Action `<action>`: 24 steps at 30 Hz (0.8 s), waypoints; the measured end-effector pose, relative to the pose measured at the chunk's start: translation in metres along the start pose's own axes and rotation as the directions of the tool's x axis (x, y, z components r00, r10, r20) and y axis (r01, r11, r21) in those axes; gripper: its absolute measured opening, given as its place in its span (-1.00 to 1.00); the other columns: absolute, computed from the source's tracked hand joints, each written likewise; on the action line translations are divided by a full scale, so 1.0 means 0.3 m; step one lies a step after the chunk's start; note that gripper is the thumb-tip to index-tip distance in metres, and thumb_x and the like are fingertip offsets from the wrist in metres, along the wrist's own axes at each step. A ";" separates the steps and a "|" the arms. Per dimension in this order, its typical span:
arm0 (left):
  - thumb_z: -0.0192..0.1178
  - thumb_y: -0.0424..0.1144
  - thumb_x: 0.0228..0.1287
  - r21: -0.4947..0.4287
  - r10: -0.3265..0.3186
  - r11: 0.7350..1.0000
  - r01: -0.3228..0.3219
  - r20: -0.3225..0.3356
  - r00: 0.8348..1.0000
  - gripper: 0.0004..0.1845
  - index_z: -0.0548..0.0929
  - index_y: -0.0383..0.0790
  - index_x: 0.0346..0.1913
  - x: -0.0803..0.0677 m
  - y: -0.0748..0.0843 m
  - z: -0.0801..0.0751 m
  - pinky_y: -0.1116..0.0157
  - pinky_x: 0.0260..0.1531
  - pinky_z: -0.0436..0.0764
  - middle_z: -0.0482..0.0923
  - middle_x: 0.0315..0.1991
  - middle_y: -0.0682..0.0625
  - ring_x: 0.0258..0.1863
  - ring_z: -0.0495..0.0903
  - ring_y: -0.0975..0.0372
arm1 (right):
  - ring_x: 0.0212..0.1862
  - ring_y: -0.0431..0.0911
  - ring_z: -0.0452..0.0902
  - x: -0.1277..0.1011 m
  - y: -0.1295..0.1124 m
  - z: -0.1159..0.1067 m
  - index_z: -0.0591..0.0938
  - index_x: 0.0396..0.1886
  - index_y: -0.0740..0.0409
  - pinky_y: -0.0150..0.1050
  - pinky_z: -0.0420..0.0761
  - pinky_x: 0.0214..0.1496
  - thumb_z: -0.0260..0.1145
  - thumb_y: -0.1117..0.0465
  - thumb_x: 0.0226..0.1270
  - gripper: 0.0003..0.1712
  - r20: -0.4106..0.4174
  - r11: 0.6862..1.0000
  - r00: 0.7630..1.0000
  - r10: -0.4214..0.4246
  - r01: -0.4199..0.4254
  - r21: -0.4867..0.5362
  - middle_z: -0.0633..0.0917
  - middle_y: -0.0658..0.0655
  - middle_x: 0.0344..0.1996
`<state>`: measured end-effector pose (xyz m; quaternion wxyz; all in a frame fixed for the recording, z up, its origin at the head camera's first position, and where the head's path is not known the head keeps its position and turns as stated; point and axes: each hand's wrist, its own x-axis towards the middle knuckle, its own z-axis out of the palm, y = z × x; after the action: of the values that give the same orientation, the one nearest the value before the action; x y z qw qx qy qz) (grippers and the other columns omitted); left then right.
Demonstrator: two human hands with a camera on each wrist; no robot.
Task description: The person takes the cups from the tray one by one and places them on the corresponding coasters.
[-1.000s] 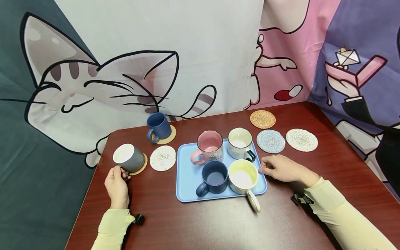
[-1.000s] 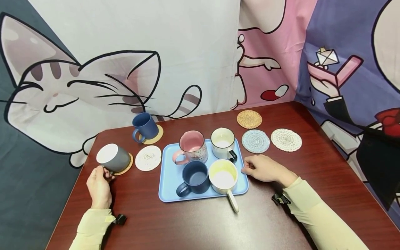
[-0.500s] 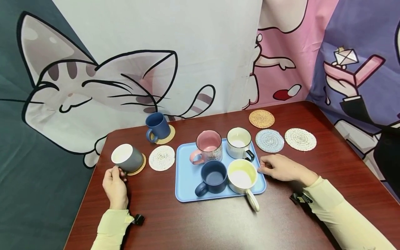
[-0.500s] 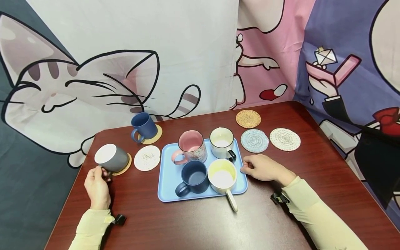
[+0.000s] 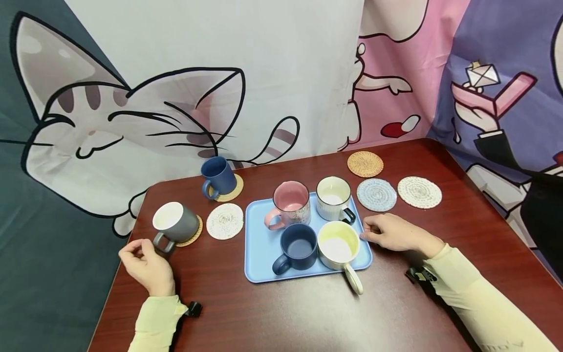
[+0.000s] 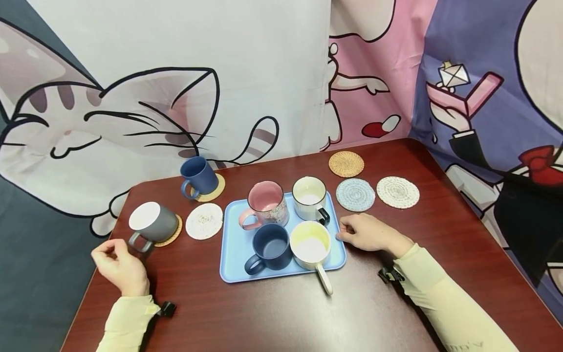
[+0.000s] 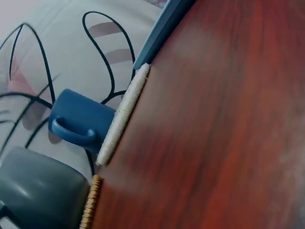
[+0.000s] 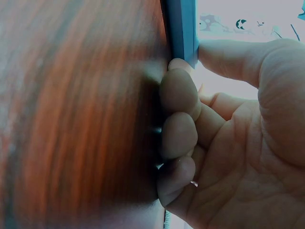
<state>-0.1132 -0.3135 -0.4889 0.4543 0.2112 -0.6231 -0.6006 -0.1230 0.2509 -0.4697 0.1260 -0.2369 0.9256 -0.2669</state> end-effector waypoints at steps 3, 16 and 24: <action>0.07 -0.53 0.36 -0.116 0.146 0.983 -0.144 0.005 0.989 -0.84 0.54 -0.20 -0.26 -0.044 0.049 0.009 0.43 -0.31 0.32 0.44 -0.33 0.09 -0.39 0.36 0.29 | -0.58 -0.37 0.24 0.006 0.001 0.003 0.48 -0.52 -0.12 -0.42 0.25 -0.48 0.39 0.08 0.43 -0.67 0.004 1.000 1.000 -0.010 0.010 0.000 0.33 -0.24 -0.68; 0.21 -0.55 0.36 -0.026 0.214 0.952 -0.305 0.770 0.601 -0.86 0.64 -0.39 -0.08 -0.269 0.175 0.158 0.49 -0.44 0.42 0.57 -0.33 -0.03 -0.46 0.43 0.37 | -0.57 -0.36 0.26 0.028 -0.001 -0.003 0.48 -0.51 -0.12 -0.40 0.28 -0.45 0.39 0.09 0.43 -0.68 0.003 1.000 1.000 -0.026 0.026 -0.012 0.35 -0.23 -0.67; 0.12 -0.24 0.57 0.118 -0.055 0.983 -0.143 0.923 0.380 -0.75 0.60 -0.20 0.17 -0.318 0.242 0.374 0.42 -0.25 0.48 0.68 0.02 -0.14 -0.18 0.55 0.14 | -0.58 -0.34 0.26 0.043 0.005 -0.028 0.48 -0.52 -0.11 -0.39 0.28 -0.46 0.40 0.12 0.42 -0.68 -0.018 1.000 1.000 -0.016 0.015 -0.027 0.35 -0.22 -0.69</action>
<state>-0.1372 -0.1602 -0.4353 0.0258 -0.1358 -0.8264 -0.5458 -0.1375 0.2492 -0.4649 0.1124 -0.2433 0.9284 -0.2574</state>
